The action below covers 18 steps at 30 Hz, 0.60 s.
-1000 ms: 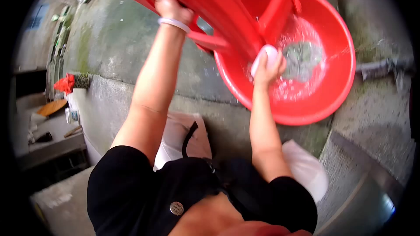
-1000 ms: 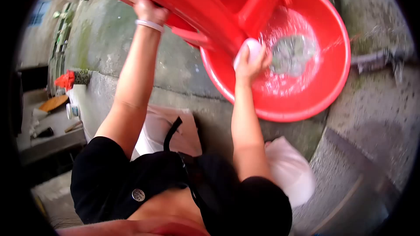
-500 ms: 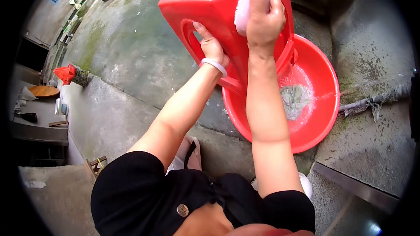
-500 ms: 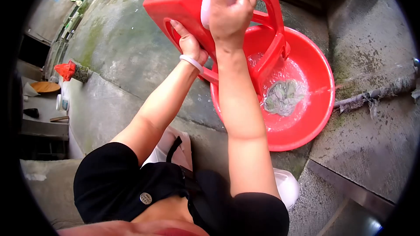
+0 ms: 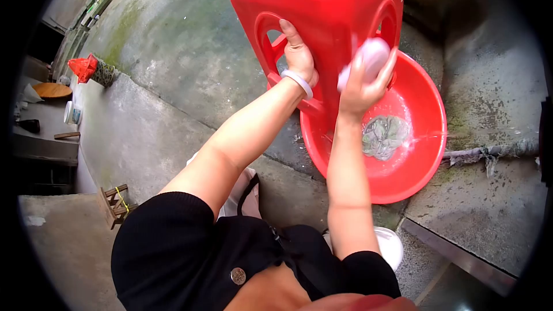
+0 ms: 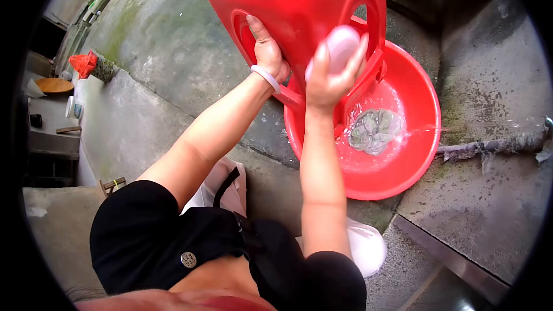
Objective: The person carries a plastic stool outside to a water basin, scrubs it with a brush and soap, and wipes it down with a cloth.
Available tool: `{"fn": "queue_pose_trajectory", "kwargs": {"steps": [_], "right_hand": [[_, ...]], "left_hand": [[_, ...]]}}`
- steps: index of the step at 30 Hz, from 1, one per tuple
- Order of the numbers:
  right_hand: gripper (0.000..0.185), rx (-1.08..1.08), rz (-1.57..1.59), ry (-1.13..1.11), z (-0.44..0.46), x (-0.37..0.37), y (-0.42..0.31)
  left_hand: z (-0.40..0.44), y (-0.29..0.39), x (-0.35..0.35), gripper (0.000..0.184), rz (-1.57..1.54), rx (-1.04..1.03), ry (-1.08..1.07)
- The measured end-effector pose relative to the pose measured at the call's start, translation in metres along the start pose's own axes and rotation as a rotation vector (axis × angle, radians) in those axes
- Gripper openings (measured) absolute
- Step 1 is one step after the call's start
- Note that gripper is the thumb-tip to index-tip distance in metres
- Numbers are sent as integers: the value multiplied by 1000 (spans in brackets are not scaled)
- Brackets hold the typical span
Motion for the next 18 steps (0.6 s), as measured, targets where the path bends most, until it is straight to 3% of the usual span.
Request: {"fn": "queue_pose_trajectory", "kwargs": {"steps": [3, 5, 7, 9, 11, 13, 15, 17, 18], "right_hand": [[68, 386, -51, 176, 48, -15, -89], [67, 641, -351, 233, 44, -25, -131], [67, 596, -445, 249, 31, -24, -114], [68, 484, -473, 233, -5, -8, -66], [70, 336, -509, 362, -58, 31, 6], [66, 20, -415, 452, -84, 71, 61], [64, -61, -601, 379, -96, 100, 96], [64, -426, -484, 409, -116, 133, 144], [57, -666, -153, 577, -137, 139, 169]], "left_hand": [[-27, -4, -31, 89, -14, 85, -190], [-26, -29, -24, 95, -144, 294, -185], [-39, -34, -31, 99, -241, 448, -167], [-43, -27, -26, 96, -138, 499, -72], [-39, -11, -45, 91, -166, 269, -299], [-43, -7, -43, 92, -168, 226, -239], [-43, -12, -31, 91, -151, 212, -134], [-42, -13, -35, 91, -144, 131, -184], [-44, -12, -32, 91, -129, 82, -149]]}}
Point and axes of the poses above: each hand's wrist, its own z-axis towards the middle knuckle, its own x-axis out of the back of the hand, y = z × x, the point moved 9 cm from there along z, towards the middle knuckle, and after that the axes turned 14 degrees about -z, right-handed, at the moved point
